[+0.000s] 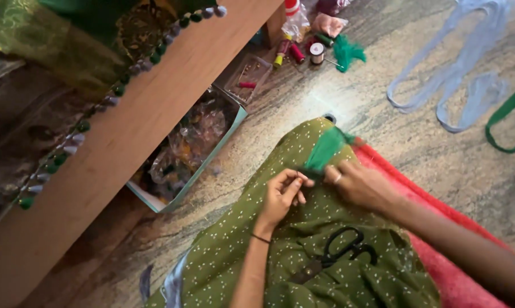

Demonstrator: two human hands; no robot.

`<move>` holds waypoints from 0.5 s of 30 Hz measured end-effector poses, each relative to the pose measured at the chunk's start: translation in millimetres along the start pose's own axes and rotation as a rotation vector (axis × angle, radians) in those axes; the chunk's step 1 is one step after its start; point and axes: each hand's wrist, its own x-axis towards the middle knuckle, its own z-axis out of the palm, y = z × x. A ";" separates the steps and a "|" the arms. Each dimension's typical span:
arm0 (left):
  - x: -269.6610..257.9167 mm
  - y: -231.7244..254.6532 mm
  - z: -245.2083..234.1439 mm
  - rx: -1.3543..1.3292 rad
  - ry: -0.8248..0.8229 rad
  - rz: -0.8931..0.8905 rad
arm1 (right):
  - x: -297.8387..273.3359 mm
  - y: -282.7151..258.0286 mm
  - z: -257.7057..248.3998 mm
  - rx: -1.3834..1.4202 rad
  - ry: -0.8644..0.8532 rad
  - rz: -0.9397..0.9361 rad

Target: Making decorative tassels or ornaments using green thread and ribbon for a fabric border.

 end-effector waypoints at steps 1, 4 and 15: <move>-3.6 -9.2 -5.1 -0.006 0.013 0.038 | 6.5 14.0 4.1 -0.079 -0.127 0.079; -9.1 -15.2 -16.2 -0.017 0.031 0.098 | 23.0 25.6 -0.8 -0.126 -0.268 0.378; -34.5 -8.3 -33.8 0.061 0.097 0.131 | 22.3 30.8 19.0 -0.512 -0.455 0.050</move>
